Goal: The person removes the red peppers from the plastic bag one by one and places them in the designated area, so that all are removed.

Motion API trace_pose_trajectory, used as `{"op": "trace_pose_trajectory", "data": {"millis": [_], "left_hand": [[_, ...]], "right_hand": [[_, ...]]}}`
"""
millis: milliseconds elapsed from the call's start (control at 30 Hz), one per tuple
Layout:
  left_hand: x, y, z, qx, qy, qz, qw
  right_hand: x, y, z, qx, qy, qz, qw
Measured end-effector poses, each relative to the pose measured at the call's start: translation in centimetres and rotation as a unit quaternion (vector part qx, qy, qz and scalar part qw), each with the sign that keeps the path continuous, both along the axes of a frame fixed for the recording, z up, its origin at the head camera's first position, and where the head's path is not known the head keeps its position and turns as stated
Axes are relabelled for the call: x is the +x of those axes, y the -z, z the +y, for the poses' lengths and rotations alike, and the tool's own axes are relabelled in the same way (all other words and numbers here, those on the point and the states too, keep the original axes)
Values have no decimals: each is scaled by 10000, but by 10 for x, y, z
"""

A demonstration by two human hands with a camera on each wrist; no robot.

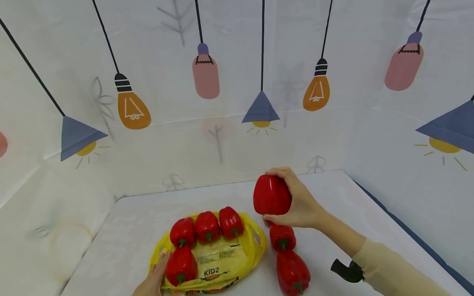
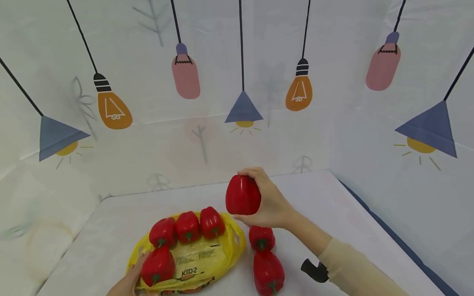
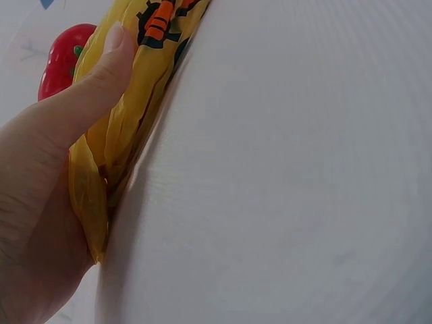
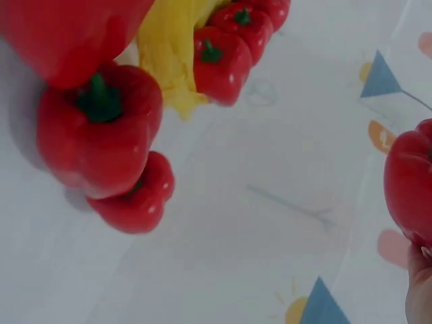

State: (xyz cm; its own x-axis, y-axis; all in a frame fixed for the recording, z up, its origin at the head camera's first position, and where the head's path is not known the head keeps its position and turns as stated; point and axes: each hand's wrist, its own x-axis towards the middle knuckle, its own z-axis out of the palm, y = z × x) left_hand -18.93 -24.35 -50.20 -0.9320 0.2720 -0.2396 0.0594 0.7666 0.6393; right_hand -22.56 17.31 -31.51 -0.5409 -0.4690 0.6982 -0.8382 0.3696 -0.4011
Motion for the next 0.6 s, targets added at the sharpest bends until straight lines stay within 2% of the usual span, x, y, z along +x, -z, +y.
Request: {"op": "trace_pose_trajectory", "data": {"millis": [133,367,600], "left_hand": [[-2,3,-3,147,202,98,9996],[-5,5,-7,219,352,117,9991],[-6,5,-4,117,240,-20,9996]], "right_hand": [[1,1,11,58,141,66,9999],[-8,14,36,199,274,67,9994],[-14,20,57,394,590,178,9973]]}}
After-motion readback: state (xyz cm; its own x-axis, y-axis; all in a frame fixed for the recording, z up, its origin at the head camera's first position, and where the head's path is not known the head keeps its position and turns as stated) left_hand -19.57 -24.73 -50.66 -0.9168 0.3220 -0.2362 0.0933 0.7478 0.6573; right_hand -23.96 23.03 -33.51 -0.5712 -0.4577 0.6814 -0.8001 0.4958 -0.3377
